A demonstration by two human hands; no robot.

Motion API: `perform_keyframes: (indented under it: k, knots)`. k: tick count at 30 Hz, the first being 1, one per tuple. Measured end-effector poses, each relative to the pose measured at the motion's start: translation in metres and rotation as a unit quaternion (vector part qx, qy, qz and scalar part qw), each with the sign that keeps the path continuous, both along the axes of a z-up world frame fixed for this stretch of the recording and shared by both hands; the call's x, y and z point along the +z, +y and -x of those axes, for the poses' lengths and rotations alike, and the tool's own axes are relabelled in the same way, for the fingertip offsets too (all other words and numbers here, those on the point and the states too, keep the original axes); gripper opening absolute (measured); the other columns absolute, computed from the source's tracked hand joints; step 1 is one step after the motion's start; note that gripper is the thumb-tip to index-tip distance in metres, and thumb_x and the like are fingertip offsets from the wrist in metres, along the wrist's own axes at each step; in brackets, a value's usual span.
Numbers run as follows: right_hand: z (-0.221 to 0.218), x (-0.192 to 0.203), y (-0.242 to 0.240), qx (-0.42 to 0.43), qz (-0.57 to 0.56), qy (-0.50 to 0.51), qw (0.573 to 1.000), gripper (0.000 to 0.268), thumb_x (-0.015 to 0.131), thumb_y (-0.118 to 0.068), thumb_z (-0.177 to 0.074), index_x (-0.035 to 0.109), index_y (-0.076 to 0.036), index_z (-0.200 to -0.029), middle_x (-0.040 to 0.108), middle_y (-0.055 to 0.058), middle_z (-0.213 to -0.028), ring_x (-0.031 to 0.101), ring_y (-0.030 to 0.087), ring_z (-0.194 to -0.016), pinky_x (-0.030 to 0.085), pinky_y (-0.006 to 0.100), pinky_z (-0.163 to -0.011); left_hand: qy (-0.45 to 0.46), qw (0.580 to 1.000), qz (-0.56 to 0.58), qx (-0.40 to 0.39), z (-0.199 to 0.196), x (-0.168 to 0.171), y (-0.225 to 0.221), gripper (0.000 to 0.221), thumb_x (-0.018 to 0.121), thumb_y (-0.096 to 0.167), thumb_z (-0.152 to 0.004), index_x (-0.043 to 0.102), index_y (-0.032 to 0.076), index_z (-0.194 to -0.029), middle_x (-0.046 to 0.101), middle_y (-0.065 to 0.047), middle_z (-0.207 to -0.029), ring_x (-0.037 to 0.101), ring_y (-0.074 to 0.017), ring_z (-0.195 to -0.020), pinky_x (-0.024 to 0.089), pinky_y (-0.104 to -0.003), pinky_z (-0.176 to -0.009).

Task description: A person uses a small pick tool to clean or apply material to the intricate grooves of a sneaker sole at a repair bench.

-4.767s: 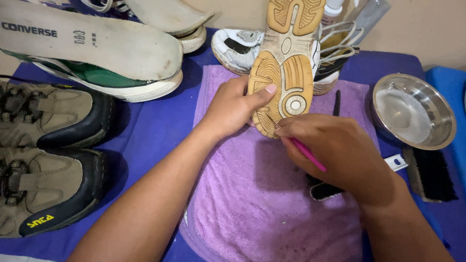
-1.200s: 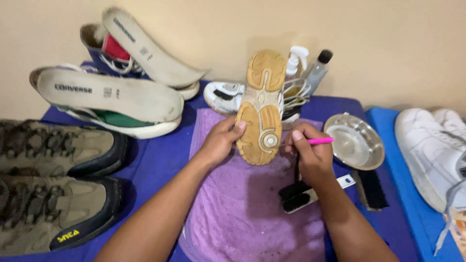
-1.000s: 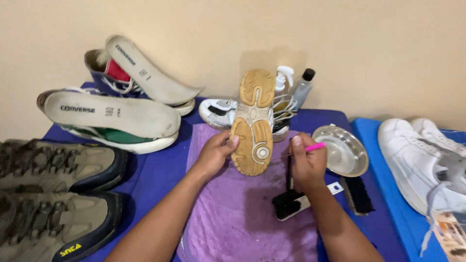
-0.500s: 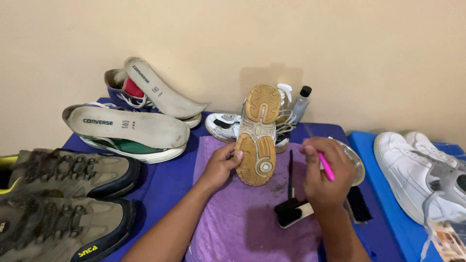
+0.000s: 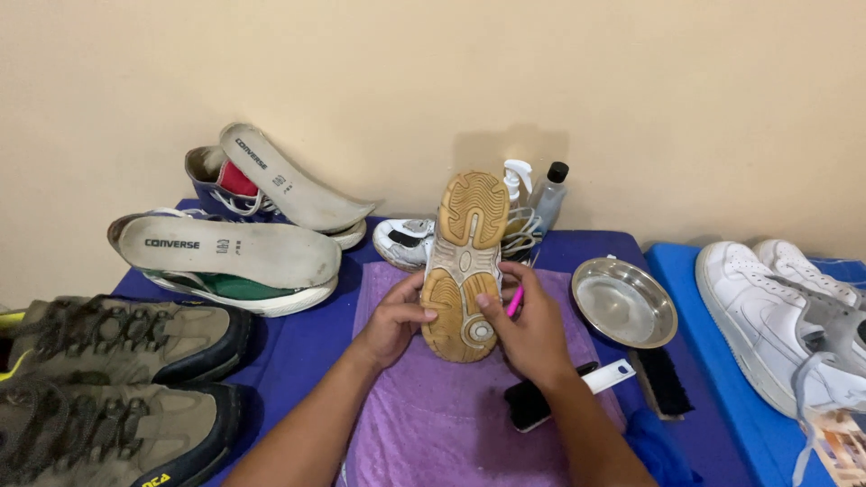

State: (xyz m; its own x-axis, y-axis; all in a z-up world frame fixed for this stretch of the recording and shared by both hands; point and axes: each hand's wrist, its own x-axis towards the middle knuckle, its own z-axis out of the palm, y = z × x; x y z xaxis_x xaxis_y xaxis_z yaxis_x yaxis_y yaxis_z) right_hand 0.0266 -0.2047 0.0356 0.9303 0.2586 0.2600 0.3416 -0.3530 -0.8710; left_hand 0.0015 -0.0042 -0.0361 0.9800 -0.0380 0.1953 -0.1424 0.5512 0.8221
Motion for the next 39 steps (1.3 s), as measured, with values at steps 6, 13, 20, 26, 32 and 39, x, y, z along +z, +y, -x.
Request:
perform_keyframes:
  k: [6,13,20,26,32,39]
  knots:
    - [-0.018,-0.023,-0.018,0.092,-0.068,0.004,0.993,0.068,0.086,-0.011,-0.080,0.051,0.001,-0.137,0.065,0.019,-0.117,0.070,0.026,-0.096,0.060,0.036,-0.080,0.000,1.000,0.019,-0.007,0.004,0.008,-0.006,0.082,0.065,0.020,-0.071,0.051,0.005,-0.151,0.068,-0.019,-0.121,0.072,-0.0297,-0.101,0.062,-0.041,-0.080]
    - [-0.024,-0.038,-0.019,0.153,-0.114,-0.024,0.981,0.075,0.089,-0.008,-0.076,0.048,0.002,-0.137,0.065,0.016,-0.113,0.071,0.023,-0.095,0.060,0.034,-0.079,0.001,0.999,0.045,-0.009,0.006,0.014,-0.008,0.083,0.066,0.024,-0.069,0.054,0.004,-0.149,0.070,-0.024,-0.121,0.071,-0.0352,-0.100,0.061,-0.048,-0.079]
    - [-0.006,-0.006,-0.013,0.136,-0.061,-0.002,0.989,0.066,0.086,-0.019,-0.076,0.049,-0.009,-0.130,0.069,0.007,-0.105,0.067,0.014,-0.093,0.056,0.027,-0.081,-0.020,0.988,0.066,-0.137,0.009,0.011,0.009,0.076,0.077,0.020,-0.081,0.046,-0.001,-0.148,0.063,-0.021,-0.139,0.063,-0.0347,-0.124,0.051,-0.048,-0.105]
    - [-0.009,-0.009,-0.015,0.165,-0.041,-0.053,0.984,0.063,0.083,-0.020,-0.078,0.042,-0.010,-0.125,0.062,0.006,-0.109,0.065,0.014,-0.098,0.056,0.029,-0.083,-0.014,0.979,0.073,-0.191,0.007,0.011,0.012,0.082,0.083,0.018,-0.078,0.044,-0.003,-0.147,0.063,-0.021,-0.135,0.065,-0.0338,-0.120,0.053,-0.046,-0.103]
    - [-0.004,-0.002,-0.012,0.183,-0.067,-0.034,0.980,0.061,0.082,-0.019,-0.078,0.044,-0.008,-0.125,0.062,0.009,-0.111,0.067,0.017,-0.102,0.061,0.030,-0.086,-0.026,0.977,0.068,-0.203,0.007,0.010,0.013,0.085,0.084,0.019,-0.077,0.044,-0.004,-0.148,0.063,-0.020,-0.137,0.064,-0.0324,-0.122,0.052,-0.044,-0.105]
    - [-0.004,0.001,-0.014,0.178,-0.043,-0.005,0.983,0.073,0.086,-0.020,-0.072,0.041,-0.009,-0.129,0.065,0.009,-0.113,0.067,0.016,-0.103,0.059,0.030,-0.086,-0.017,0.978,0.071,-0.193,0.006,0.003,0.012,0.086,0.085,0.019,-0.077,0.043,-0.003,-0.149,0.063,-0.021,-0.137,0.064,-0.0343,-0.121,0.052,-0.046,-0.105]
